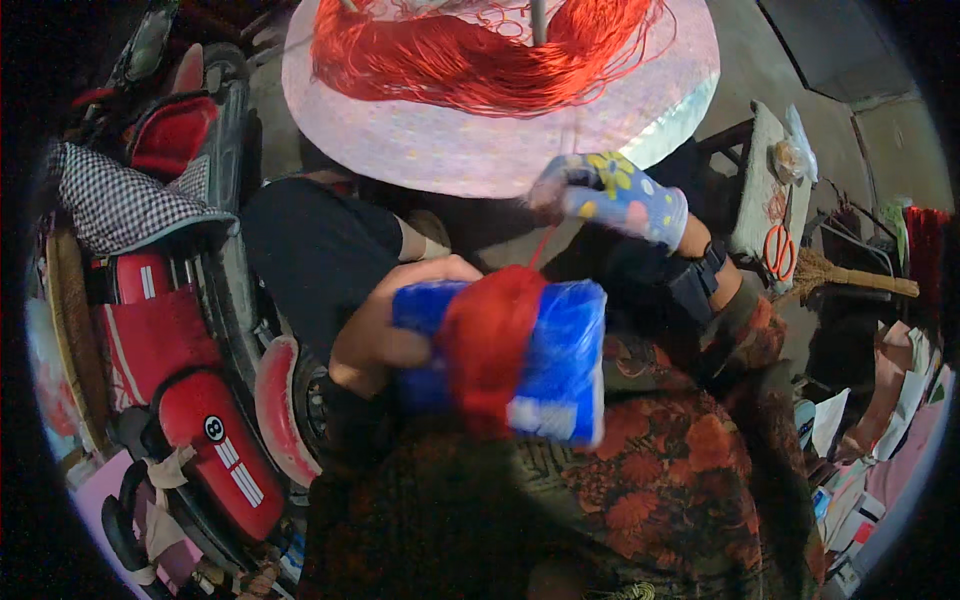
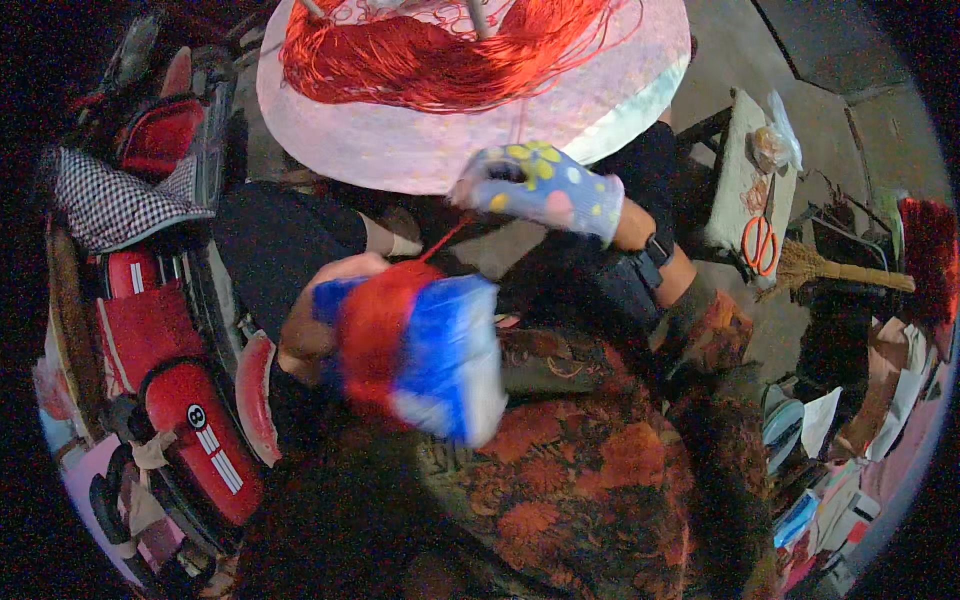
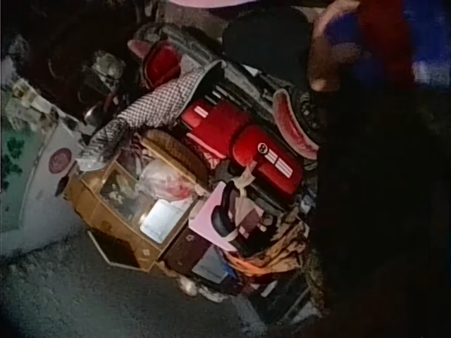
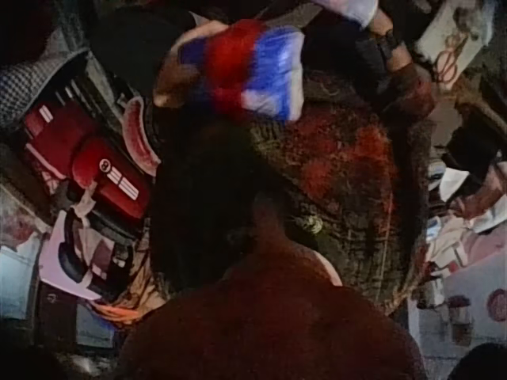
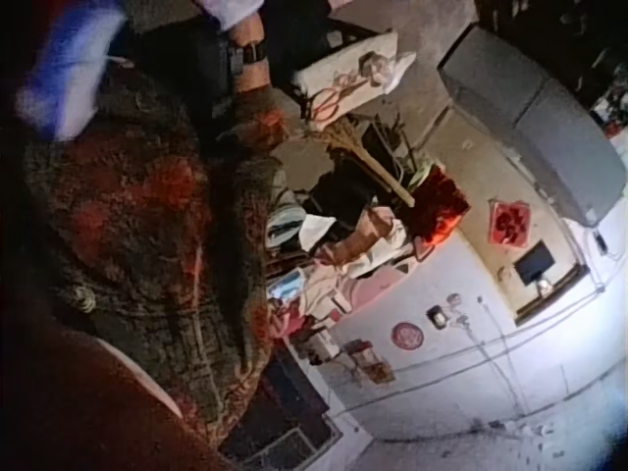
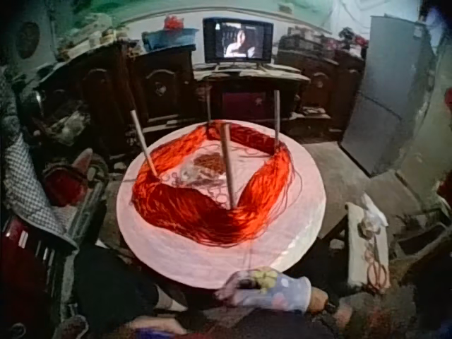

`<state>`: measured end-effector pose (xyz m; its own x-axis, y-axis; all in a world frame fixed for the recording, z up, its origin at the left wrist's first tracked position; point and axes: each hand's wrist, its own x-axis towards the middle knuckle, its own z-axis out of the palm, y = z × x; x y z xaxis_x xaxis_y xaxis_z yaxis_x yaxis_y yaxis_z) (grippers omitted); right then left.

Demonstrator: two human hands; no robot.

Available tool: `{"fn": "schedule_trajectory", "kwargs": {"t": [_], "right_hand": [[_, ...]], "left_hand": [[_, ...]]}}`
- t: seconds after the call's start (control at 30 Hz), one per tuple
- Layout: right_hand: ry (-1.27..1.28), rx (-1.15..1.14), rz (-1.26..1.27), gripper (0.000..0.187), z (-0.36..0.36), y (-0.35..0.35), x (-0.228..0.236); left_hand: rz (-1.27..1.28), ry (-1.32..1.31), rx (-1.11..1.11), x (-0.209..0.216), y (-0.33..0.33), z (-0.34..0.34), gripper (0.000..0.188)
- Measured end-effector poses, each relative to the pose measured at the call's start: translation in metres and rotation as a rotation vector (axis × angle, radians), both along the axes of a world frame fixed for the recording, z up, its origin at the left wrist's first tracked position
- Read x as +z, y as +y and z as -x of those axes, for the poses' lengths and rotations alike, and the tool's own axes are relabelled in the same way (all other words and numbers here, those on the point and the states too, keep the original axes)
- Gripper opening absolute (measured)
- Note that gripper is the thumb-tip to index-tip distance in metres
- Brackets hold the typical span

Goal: Winding red wire or string around a blue component package.

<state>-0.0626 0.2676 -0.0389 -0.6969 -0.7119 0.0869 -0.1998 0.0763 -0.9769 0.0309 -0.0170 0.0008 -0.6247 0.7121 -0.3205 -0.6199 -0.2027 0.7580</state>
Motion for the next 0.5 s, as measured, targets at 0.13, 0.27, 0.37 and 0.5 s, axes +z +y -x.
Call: {"fn": "schedule_trajectory", "kwargs": {"t": [0.13, 0.27, 0.37, 0.5], "right_hand": [[-0.248, -0.008, -0.085, 0.024, -0.044, 0.006, 0.001], [0.538, 0.167, -0.456, 0.016, -0.062, -0.01, 0.022], [0.592, 0.219, -0.379, 0.017, -0.045, -0.014, 0.062], [0.202, 0.132, -0.229, 0.024, -0.011, -0.018, 0.065]], "left_hand": [[-0.183, -0.115, 0.46, 0.006, 0.001, -0.006, 0.068], [0.077, -0.048, 0.789, -0.012, 0.013, 0.009, 0.059], [0.535, 0.182, 0.593, -0.019, 0.008, 0.01, 0.049], [0.476, 0.185, 0.121, -0.011, 0.011, 0.008, 0.047]]}}
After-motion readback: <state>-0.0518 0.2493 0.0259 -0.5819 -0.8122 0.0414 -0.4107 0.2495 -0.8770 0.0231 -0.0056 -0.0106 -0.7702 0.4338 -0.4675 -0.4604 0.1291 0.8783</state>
